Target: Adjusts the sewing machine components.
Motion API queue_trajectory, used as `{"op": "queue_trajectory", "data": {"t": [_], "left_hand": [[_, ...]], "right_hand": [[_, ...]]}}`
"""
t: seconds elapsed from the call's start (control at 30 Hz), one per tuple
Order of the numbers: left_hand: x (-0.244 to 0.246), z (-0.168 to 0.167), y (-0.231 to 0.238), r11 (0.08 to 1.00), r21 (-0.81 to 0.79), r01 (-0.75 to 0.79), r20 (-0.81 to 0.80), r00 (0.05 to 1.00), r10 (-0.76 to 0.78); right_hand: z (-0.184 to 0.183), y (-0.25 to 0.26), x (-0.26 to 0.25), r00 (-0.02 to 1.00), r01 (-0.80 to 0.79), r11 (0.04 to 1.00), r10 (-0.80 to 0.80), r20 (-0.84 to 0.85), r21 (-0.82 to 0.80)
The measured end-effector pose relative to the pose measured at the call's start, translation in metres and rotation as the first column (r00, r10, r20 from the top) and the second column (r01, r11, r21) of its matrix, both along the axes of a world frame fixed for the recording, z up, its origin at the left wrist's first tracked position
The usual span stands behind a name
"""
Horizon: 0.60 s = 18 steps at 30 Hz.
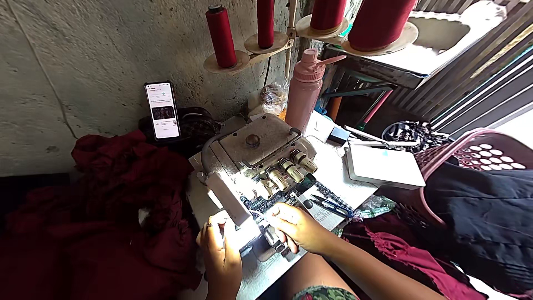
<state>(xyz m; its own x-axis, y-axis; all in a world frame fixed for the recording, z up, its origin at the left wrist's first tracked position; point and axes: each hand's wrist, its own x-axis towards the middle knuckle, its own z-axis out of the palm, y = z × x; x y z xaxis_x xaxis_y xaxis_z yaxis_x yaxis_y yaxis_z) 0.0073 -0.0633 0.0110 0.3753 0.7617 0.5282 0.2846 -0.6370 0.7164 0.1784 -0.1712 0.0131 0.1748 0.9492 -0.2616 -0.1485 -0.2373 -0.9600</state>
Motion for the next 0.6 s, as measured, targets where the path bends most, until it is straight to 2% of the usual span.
{"op": "queue_trajectory", "data": {"t": [0.47, 0.6], "left_hand": [[0.0006, -0.0012, 0.0009, 1.000, -0.007, 0.002, 0.022, 1.000, -0.002], [0.0015, -0.0016, 0.0002, 0.998, 0.057, -0.021, -0.004, 1.000, 0.021]], "right_hand": [[-0.0021, 0.0048, 0.0011, 1.000, 0.011, 1.000, -0.011, -0.015, -0.001], [-0.0023, 0.0076, 0.0021, 1.000, 0.009, 1.000, -0.009, -0.003, 0.005]]}}
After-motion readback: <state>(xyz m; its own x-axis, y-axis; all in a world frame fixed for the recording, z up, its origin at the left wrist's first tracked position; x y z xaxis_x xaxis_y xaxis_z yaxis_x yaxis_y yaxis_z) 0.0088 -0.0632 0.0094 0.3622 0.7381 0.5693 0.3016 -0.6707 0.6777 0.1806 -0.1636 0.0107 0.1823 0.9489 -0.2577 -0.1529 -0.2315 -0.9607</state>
